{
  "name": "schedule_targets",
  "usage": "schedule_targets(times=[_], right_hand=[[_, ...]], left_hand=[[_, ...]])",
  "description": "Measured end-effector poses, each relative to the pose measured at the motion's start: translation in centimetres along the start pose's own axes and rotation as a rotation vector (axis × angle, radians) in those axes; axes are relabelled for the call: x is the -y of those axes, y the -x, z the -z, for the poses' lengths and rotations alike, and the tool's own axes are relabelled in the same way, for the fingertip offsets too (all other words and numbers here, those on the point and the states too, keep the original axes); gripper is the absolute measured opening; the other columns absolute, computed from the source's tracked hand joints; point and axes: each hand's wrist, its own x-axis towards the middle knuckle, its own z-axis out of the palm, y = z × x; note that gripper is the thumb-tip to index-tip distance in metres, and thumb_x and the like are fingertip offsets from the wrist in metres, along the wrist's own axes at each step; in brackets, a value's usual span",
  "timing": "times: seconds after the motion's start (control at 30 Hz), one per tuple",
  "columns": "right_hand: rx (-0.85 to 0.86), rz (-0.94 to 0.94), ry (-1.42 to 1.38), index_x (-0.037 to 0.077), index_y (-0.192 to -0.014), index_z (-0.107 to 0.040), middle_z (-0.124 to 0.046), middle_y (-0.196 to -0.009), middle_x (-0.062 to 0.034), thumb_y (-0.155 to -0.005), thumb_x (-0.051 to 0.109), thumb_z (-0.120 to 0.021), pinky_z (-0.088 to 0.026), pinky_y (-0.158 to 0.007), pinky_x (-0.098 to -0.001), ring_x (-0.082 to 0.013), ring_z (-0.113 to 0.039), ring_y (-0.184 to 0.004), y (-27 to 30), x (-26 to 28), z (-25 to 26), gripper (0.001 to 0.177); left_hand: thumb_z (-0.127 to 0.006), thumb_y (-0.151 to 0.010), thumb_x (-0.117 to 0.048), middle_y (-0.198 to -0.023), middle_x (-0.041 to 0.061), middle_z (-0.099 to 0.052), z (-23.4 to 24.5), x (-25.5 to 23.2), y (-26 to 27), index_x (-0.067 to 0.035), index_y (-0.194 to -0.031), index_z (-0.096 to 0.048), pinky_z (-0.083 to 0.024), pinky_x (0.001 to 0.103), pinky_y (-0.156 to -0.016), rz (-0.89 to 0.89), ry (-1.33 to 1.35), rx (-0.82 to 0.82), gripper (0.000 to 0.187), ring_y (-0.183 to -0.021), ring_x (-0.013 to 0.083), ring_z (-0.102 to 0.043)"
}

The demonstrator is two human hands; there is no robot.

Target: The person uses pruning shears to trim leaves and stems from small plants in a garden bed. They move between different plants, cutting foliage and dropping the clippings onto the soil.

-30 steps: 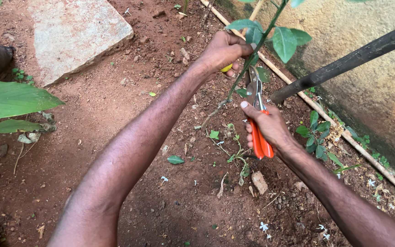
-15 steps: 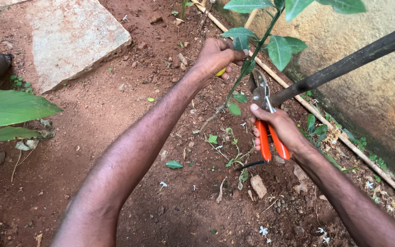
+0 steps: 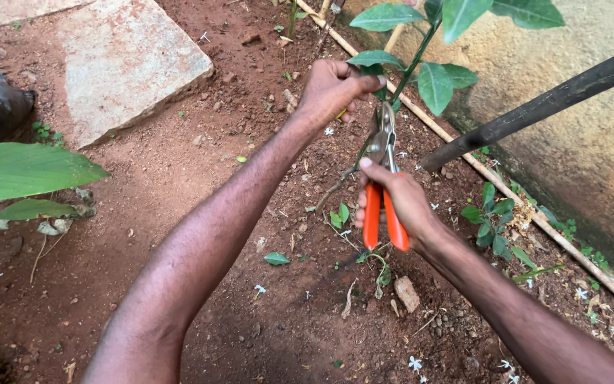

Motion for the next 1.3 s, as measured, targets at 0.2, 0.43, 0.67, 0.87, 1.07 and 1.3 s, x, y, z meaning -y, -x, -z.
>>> schedule_targets(times=[0.2, 0.43, 0.67, 0.87, 1.07, 1.3], right_hand=[[-0.105, -0.060, -0.191, 0.003, -0.106, -0.053, -0.062, -0.078, -0.0066, -0.095, 0.044, -0.063, -0.065, -0.061, -0.0412, -0.0219, -0.066, -0.062, -0.9, 0.3, -2.6, 0.044], [-0.207, 0.063, -0.224, 0.004, -0.098, -0.048, -0.057, -0.068, -0.0041, -0.098, 0.040, -0.063, -0.060, -0.042, -0.0351, -0.0167, -0.061, -0.048, -3.0, -0.4, -3.6, 0.039], [-0.239, 0.117, -0.057, 0.001, -0.092, -0.051, -0.052, -0.058, -0.0013, -0.102, 0.034, -0.061, -0.052, -0.032, -0.0303, -0.0132, -0.053, -0.039, -3.2, -1.3, -2.5, 0.036], [-0.127, 0.116, 0.018, 0.008, -0.098, -0.051, -0.053, -0.063, 0.0019, -0.099, 0.037, -0.062, -0.052, -0.037, -0.0279, -0.0110, -0.053, -0.043, -2.9, -1.2, -0.8, 0.031], [0.084, 0.089, 0.084, 0.008, -0.095, -0.053, -0.063, -0.076, -0.0037, -0.097, 0.044, -0.063, -0.064, -0.060, -0.0350, -0.0171, -0.068, -0.060, -2.4, -1.7, 2.3, 0.038], [0.313, 0.071, 0.090, 0.004, -0.109, -0.063, -0.070, -0.080, -0.0093, -0.096, 0.051, -0.058, -0.065, -0.071, -0.0384, -0.0214, -0.073, -0.070, -0.2, -3.0, 5.5, 0.049]], left_hand=[[-0.082, -0.082, -0.016, -0.068, 0.008, -0.074, -0.5, -0.5, 1.1, -0.003, -0.075, -0.072, -0.049, 0.020, -0.034, 0.066, 0.016, -0.042, 0.018, -0.042, 0.0032, -0.057], [-0.080, -0.085, -0.014, -0.063, 0.006, -0.072, -0.5, -0.8, 2.0, -0.004, -0.076, -0.074, -0.044, 0.018, -0.033, 0.075, -0.055, -0.029, 0.015, -0.038, 0.0038, -0.052], [-0.078, -0.086, -0.012, -0.064, 0.007, -0.072, 0.4, 0.1, 1.5, -0.002, -0.083, -0.077, -0.046, 0.018, -0.032, 0.071, 0.052, -0.015, 0.010, -0.040, 0.0036, -0.056], [-0.076, -0.089, -0.014, -0.074, 0.011, -0.073, 1.6, 0.5, 1.6, 0.001, -0.093, -0.078, -0.046, 0.018, -0.033, 0.105, 0.048, 0.040, 0.015, -0.042, 0.0028, -0.054], [-0.072, -0.091, -0.018, -0.085, 0.011, -0.072, 1.6, 0.1, 2.0, -0.005, -0.123, -0.065, -0.048, 0.019, -0.032, 0.135, -0.072, 0.065, 0.036, -0.042, 0.0027, -0.054], [-0.059, -0.101, -0.023, -0.088, 0.011, -0.078, 0.6, 1.0, 1.2, -0.002, -0.117, -0.072, -0.046, 0.019, -0.032, 0.107, -0.070, 0.244, 0.029, -0.040, 0.0036, -0.051]])
